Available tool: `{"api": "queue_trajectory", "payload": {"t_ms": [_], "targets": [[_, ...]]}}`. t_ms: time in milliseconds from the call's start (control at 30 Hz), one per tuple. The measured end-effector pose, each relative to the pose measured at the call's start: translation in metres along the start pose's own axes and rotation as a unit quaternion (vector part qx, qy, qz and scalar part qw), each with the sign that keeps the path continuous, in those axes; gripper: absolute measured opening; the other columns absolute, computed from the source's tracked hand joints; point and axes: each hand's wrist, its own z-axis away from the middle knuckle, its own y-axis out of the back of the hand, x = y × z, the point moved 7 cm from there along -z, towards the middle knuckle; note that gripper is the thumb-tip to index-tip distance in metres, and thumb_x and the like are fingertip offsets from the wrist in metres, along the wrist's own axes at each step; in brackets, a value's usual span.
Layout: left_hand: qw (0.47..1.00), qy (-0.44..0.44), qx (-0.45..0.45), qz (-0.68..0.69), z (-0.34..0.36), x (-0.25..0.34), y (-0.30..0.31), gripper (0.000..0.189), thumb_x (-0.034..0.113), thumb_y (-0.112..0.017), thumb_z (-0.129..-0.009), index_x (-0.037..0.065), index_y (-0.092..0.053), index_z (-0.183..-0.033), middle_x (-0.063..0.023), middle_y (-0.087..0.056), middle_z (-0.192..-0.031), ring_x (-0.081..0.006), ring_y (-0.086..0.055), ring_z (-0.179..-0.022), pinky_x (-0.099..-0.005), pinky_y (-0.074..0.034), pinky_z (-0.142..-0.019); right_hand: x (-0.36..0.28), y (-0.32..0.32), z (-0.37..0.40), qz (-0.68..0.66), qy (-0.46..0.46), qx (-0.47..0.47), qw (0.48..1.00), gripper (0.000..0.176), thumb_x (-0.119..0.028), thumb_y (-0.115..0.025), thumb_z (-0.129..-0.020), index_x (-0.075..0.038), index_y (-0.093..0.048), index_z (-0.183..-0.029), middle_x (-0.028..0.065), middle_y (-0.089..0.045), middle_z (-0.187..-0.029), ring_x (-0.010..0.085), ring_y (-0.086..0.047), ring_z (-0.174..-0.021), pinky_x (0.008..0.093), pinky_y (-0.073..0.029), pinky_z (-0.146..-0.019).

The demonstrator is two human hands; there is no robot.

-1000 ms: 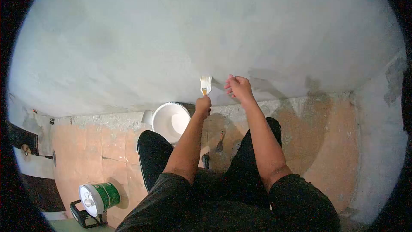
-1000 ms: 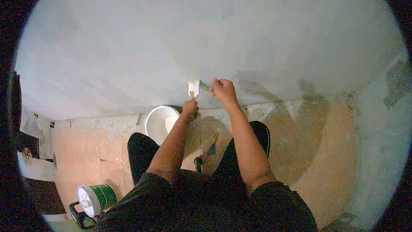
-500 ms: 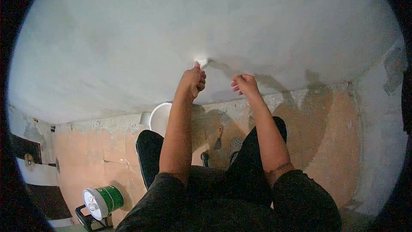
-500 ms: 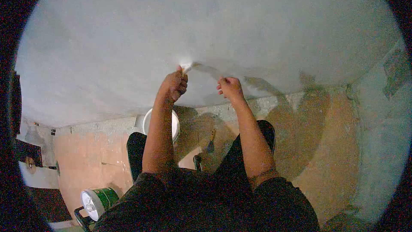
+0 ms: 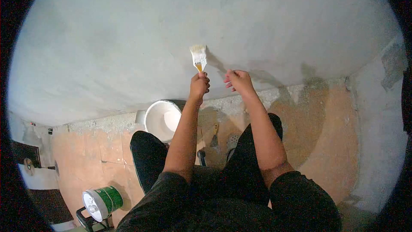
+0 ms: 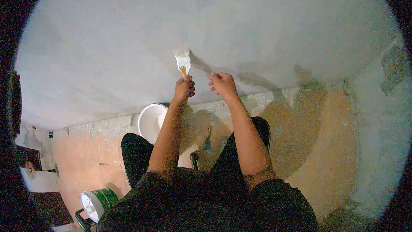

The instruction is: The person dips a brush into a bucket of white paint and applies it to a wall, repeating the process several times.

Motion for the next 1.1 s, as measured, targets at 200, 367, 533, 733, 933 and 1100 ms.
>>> {"api": "queue_trajectory", "payload": {"t_ms": [200,367,533,733,933,1100], "targets": [[0.996,0.083,0.006,0.014,-0.039,-0.045,0.001,0.018,0.026,-0.046,-0.091,0.014,-0.047,-0.077,0.0057,-0.039,-0.055,-0.0052,-0.034,-0.042,-0.0213,-0.024,-0.035,-0.015,0.004,-0.029,0.004,-0.016,-0.011,1.0,0.034,-0.034,-0.048,-0.091,-0.002,-0.06,-0.089,0.0058,-0.064,-0.076,0.0122,-0.06,-0.06,0.0258,-0.043,-0.05],[0.974,0.205,0.077,-0.062,-0.061,-0.101,0.019,0.032,0.039,-0.044,-0.093,0.011,-0.048,-0.077,0.0013,-0.039,-0.055,-0.0103,-0.035,-0.041,-0.0282,-0.025,-0.034,-0.029,0.007,-0.07,0.005,-0.032,-0.016,0.999,0.035,-0.035,-0.049,-0.091,-0.002,-0.06,-0.088,0.0052,-0.064,-0.075,0.012,-0.059,-0.059,0.0262,-0.043,-0.05],[0.952,0.301,0.004,0.061,-0.042,-0.082,0.006,0.036,0.04,-0.044,-0.093,0.008,-0.049,-0.077,-0.0012,-0.041,-0.055,-0.0123,-0.035,-0.041,-0.0293,-0.026,-0.036,-0.038,-0.002,-0.079,0.023,-0.031,-0.035,0.999,0.035,-0.036,-0.049,-0.09,-0.003,-0.061,-0.088,0.0057,-0.065,-0.078,0.0126,-0.06,-0.06,0.0269,-0.043,-0.051],[0.986,0.148,0.079,-0.009,-0.03,0.063,-0.009,0.026,0.021,-0.042,-0.092,0.005,-0.053,-0.075,0.0012,-0.045,-0.058,-0.0088,-0.035,-0.042,-0.0238,-0.025,-0.037,-0.044,-0.008,-0.069,0.023,-0.035,-0.031,0.999,0.035,-0.036,-0.049,-0.091,-0.003,-0.061,-0.089,0.0061,-0.065,-0.078,0.0137,-0.061,-0.061,0.0277,-0.044,-0.052],[0.993,0.086,0.061,0.049,-0.004,0.181,-0.034,0.028,0.025,-0.042,-0.095,0.003,-0.05,-0.079,0.0027,-0.043,-0.059,-0.0056,-0.032,-0.043,-0.0217,-0.022,-0.036,-0.043,-0.015,-0.069,0.033,-0.038,-0.034,0.998,0.034,-0.035,-0.048,-0.092,-0.004,-0.06,-0.088,0.0054,-0.065,-0.078,0.0132,-0.061,-0.062,0.028,-0.045,-0.053],[0.998,-0.032,0.017,0.05,0.027,0.25,-0.045,0.029,0.032,-0.04,-0.095,0.007,-0.048,-0.083,0.006,-0.036,-0.057,-0.0031,-0.026,-0.041,-0.0195,-0.019,-0.035,-0.04,-0.018,-0.065,0.015,-0.019,-0.025,0.999,0.033,-0.034,-0.05,-0.091,-0.003,-0.061,-0.086,0.0063,-0.065,-0.074,0.0131,-0.061,-0.058,0.0276,-0.044,-0.048]]}}
